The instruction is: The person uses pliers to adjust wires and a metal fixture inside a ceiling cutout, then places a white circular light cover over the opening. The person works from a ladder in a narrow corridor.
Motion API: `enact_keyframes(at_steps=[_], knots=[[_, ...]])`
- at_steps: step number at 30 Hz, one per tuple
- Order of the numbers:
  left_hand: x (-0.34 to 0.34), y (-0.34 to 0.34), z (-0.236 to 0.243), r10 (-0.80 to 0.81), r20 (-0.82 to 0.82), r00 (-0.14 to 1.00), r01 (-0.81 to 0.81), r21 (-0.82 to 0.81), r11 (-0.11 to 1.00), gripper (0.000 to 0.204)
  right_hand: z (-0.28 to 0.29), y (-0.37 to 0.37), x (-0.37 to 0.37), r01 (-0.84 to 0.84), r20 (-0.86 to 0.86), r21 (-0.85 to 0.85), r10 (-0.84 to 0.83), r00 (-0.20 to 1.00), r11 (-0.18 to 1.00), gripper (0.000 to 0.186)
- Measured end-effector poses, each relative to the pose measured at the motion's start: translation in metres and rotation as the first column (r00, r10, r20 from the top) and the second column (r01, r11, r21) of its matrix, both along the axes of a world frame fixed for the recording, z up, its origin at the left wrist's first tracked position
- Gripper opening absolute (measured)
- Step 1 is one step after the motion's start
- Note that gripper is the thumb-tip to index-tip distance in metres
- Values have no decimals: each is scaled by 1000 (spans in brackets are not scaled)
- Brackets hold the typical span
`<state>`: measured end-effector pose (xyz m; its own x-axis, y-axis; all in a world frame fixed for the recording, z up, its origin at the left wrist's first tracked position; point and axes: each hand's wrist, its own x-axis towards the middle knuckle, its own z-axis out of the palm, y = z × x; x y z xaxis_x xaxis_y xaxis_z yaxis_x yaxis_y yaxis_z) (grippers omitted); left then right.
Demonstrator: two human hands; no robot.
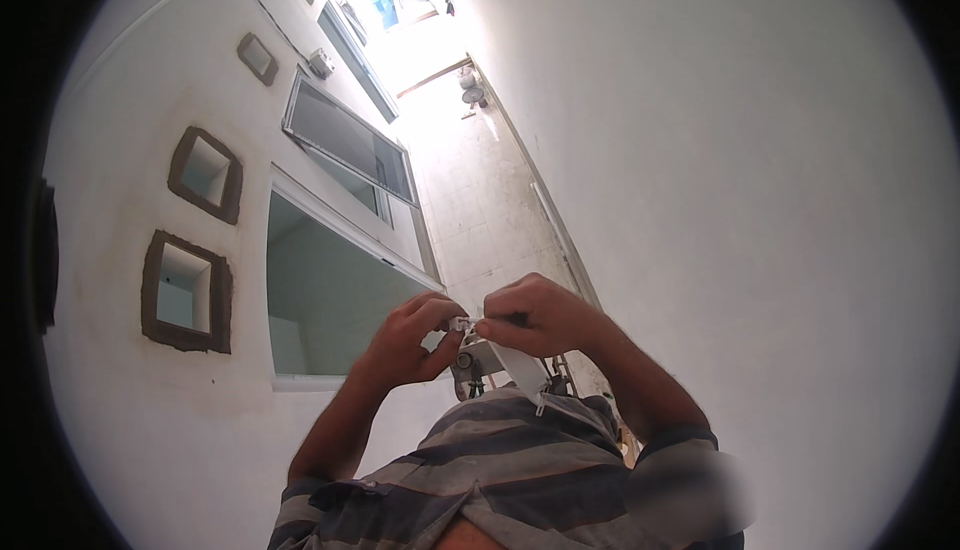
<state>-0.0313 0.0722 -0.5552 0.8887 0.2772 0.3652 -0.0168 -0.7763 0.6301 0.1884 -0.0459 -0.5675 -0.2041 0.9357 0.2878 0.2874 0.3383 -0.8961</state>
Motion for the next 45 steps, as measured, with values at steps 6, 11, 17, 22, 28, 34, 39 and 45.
enact_keyframes(at_steps=[6,11,17,22,28,34,39,45], knots=[[-2,-11,-1,105,-14,994,-105,-73,992,17,-1,1,-14,208,-25,331,-212,977,921,11],[-2,-16,5,121,18,992,-120,-74,990,15,2,-3,-28,239,-100,156,-225,969,958,2],[-5,-22,16,112,30,993,-110,-66,992,12,5,-7,-35,287,-89,195,-275,957,938,6],[-2,-27,15,121,15,993,-119,-97,988,10,5,-11,-32,283,-94,197,-269,959,939,5],[1,-32,9,98,85,992,-92,-66,994,11,10,-18,-21,205,-7,132,-206,979,970,7],[3,-36,14,-6,102,995,13,-64,998,9,16,-31,-12,102,36,147,-108,993,984,5],[2,-45,18,74,11,997,-69,-277,959,8,22,-36,-13,128,-85,98,-120,989,987,10],[3,-50,19,40,30,999,-32,-210,977,10,33,-45,-18,136,-57,-6,-136,989,991,13]])
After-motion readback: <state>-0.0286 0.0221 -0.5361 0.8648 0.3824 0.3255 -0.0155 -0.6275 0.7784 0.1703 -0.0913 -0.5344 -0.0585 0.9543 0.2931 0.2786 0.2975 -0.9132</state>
